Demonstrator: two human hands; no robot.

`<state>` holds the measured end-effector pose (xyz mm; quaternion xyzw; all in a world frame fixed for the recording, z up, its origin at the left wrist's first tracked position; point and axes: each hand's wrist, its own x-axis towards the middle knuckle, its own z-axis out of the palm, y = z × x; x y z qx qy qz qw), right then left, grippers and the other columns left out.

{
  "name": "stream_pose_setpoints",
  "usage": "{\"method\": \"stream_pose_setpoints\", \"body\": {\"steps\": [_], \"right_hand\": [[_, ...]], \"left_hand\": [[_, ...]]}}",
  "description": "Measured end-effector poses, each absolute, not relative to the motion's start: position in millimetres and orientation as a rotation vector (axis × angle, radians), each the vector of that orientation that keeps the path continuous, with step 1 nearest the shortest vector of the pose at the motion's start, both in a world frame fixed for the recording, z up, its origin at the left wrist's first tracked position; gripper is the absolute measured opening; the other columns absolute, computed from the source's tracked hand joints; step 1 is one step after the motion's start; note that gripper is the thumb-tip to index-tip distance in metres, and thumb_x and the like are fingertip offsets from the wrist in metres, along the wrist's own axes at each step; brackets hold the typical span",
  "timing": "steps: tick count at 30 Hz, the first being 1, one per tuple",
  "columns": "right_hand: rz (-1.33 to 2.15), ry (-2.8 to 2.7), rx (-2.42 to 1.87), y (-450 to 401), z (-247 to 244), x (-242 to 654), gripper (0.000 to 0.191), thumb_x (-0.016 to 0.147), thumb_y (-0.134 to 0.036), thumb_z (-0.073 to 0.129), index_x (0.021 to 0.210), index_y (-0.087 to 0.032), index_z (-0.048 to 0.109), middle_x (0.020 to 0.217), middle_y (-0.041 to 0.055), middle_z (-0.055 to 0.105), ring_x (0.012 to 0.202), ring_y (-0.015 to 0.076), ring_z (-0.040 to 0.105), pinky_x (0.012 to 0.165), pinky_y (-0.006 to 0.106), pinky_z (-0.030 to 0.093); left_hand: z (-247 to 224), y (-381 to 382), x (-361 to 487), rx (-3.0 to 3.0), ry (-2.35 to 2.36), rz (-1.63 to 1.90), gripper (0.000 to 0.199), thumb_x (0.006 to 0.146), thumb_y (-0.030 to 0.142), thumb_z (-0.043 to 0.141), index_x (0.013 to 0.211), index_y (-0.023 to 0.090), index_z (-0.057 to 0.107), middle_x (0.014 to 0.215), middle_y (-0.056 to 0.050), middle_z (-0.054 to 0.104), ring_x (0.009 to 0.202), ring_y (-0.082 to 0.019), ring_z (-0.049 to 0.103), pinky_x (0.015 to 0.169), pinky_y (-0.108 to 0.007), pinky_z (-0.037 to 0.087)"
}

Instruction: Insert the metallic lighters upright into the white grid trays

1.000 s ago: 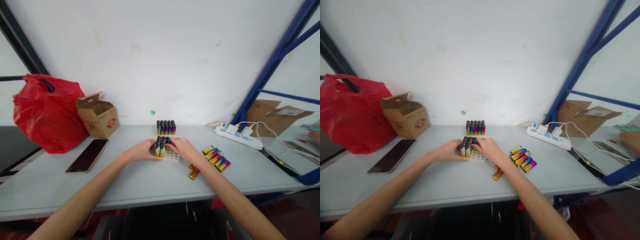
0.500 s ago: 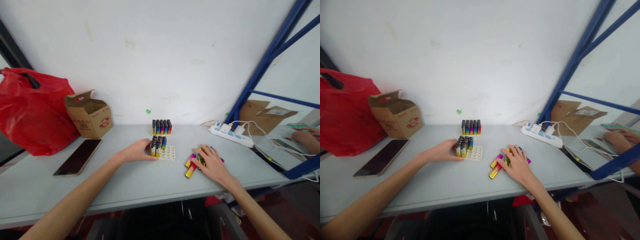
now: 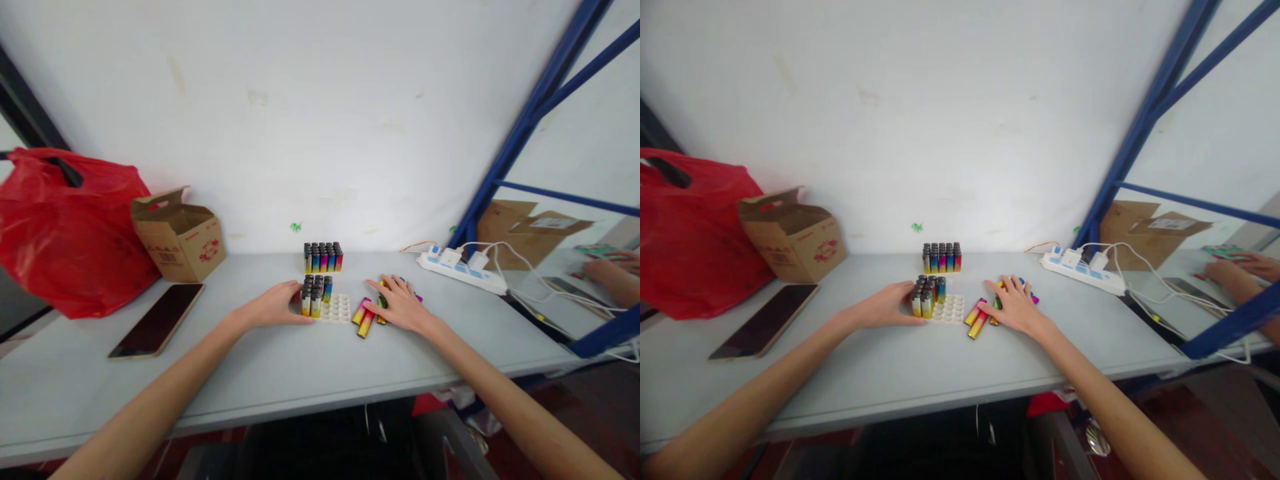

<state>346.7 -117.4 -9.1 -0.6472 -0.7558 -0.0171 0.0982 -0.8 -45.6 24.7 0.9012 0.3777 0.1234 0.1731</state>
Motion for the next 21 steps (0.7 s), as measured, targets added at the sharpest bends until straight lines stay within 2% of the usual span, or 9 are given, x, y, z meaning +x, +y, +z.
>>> {"method": "stream_pose_setpoints", "body": {"steps": [4,8,15,18,21], "right_hand": [[0.03,-2.291,-1.917,-103,-6,343,0.081,0.092,-0.083,0.037,0.155,-0.033,0.049,0.162,0.019,0.038,0.151,0.0487,0.027,0.116,0.074,0.021],[0.029,-2.277,-1.886,-94,-10,339,0.078,0.097,-0.079,0.031,0.155,-0.029,0.048,0.166,0.0181,0.033,0.156,0.0468,0.019,0.12,0.073,0.015],[0.179,-2.334,-1.851,-93,-11,336,0.08,0.098,-0.077,0.028,0.164,-0.031,0.03,0.174,0.0138,0.013,0.16,0.0403,0.009,0.12,0.075,0.006],[0.213,-2.225,-1.797,-95,-3,341,0.074,0.102,-0.072,0.025,0.163,-0.03,0.034,0.173,0.0119,0.017,0.159,0.0367,0.015,0.121,0.075,0.006],[0.062,-1.984,-1.718,-94,7,366,0.064,0.106,-0.06,0.022,0.152,-0.025,0.05,0.165,0.0124,0.039,0.153,0.0328,0.034,0.124,0.068,0.015]], "left_hand": [[26,-47,-1,2.553,1.082,0.345,0.063,0.068,0.075,0.075,0.096,0.021,0.06,0.098,-0.007,0.07,0.084,-0.027,0.065,0.072,-0.034,0.049],[26,-47,0,2.55,1.057,0.372,0.062,0.068,0.074,0.075,0.095,0.02,0.061,0.097,-0.008,0.069,0.084,-0.026,0.065,0.072,-0.034,0.049],[24,-46,-1,2.548,1.053,0.385,0.063,0.067,0.075,0.074,0.094,0.02,0.061,0.094,-0.007,0.069,0.082,-0.025,0.064,0.071,-0.034,0.048],[24,-45,-1,2.548,1.051,0.377,0.063,0.068,0.076,0.074,0.095,0.02,0.061,0.095,-0.007,0.069,0.082,-0.025,0.064,0.073,-0.034,0.049],[24,-45,-2,2.542,1.053,0.363,0.065,0.069,0.076,0.073,0.099,0.02,0.062,0.098,-0.008,0.069,0.083,-0.026,0.064,0.073,-0.034,0.05]]}}
